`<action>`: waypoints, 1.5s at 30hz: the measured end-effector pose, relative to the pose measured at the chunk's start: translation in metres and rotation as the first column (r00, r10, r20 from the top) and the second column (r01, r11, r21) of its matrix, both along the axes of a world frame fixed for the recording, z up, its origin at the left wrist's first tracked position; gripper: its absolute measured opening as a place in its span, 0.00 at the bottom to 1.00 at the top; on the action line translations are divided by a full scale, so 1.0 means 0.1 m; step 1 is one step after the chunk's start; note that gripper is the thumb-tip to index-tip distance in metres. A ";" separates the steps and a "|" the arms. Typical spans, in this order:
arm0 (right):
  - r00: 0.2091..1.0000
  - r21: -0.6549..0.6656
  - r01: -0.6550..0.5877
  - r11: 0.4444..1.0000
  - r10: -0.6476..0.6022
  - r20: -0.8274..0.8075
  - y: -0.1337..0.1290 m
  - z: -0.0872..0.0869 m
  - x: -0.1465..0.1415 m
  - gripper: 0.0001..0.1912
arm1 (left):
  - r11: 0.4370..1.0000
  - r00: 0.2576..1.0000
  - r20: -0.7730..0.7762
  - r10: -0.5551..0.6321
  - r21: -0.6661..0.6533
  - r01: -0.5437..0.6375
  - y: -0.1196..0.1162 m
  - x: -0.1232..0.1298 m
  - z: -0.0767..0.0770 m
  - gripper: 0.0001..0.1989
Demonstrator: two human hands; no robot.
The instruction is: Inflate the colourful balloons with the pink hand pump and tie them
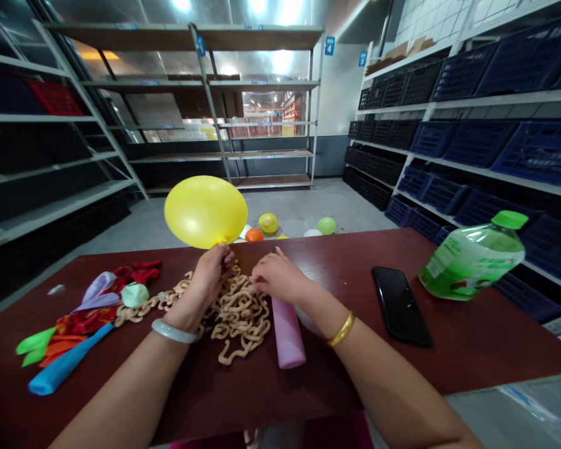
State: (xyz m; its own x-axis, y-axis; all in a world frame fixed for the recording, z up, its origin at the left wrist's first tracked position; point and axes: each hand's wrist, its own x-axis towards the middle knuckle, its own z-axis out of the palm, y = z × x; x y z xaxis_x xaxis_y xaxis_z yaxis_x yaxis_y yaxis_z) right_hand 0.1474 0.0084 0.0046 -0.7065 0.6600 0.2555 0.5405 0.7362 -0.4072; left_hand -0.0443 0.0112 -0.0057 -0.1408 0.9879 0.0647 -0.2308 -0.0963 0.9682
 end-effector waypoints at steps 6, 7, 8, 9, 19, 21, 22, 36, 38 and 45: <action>0.753 -0.367 -0.132 0.921 -0.148 -0.641 -0.02 0.16 0.03 0.10 | 0.998 0.998 0.023 -0.058 0.009 0.058 -0.05 0.04 0.03 0.18; 0.692 -0.403 -0.159 0.901 -0.190 -0.697 -0.02 0.15 0.03 0.11 | 0.998 0.997 0.034 -0.066 -0.001 0.066 -0.07 0.06 0.04 0.18; 0.639 -0.431 -0.174 0.886 -0.231 -0.734 -0.01 0.15 0.03 0.13 | 0.998 0.997 0.044 -0.065 -0.012 0.066 -0.09 0.07 0.06 0.17; 0.599 -0.447 -0.180 0.876 -0.262 -0.757 0.00 0.14 0.03 0.14 | 0.998 0.997 0.054 -0.060 -0.021 0.062 -0.11 0.09 0.07 0.17; 0.601 -0.288 0.005 0.958 -0.234 -0.765 -0.06 0.12 -0.03 0.07 | 0.999 0.999 -0.019 -0.040 0.030 0.041 -0.29 0.21 0.24 0.18; 0.504 -0.376 -0.067 0.924 -0.294 -0.812 -0.09 0.16 -0.05 0.08 | 0.997 0.998 0.006 -0.070 -0.012 0.070 -0.30 0.22 0.25 0.19; 0.453 -0.416 -0.113 0.902 -0.326 -0.830 -0.09 0.18 -0.06 0.10 | 0.995 0.995 0.031 -0.095 -0.037 0.096 -0.30 0.22 0.25 0.18; 0.116 -0.453 -0.228 0.862 -0.438 -0.891 0.14 0.62 -0.02 0.16 | 0.867 0.853 0.296 -0.430 -0.129 0.482 -0.27 0.09 0.24 0.13; 0.091 -0.408 -0.213 0.887 -0.398 -0.913 0.21 0.71 0.01 0.14 | 0.868 0.857 0.292 -0.425 -0.136 0.477 -0.27 0.06 0.24 0.14; 0.126 -0.306 -0.161 0.938 -0.288 -0.949 0.24 0.86 0.10 0.12 | 0.892 0.883 0.262 -0.389 -0.134 0.432 -0.21 0.00 0.22 0.18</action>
State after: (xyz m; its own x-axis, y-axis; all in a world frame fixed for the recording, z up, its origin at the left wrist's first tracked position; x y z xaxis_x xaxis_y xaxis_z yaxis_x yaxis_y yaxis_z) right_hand 0.1574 0.0328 0.0910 0.0547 0.8716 0.4872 -0.4485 0.4574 -0.7679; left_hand -0.0440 -0.0097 0.0168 0.2908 0.9507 -0.1073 -0.4211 0.2279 0.8779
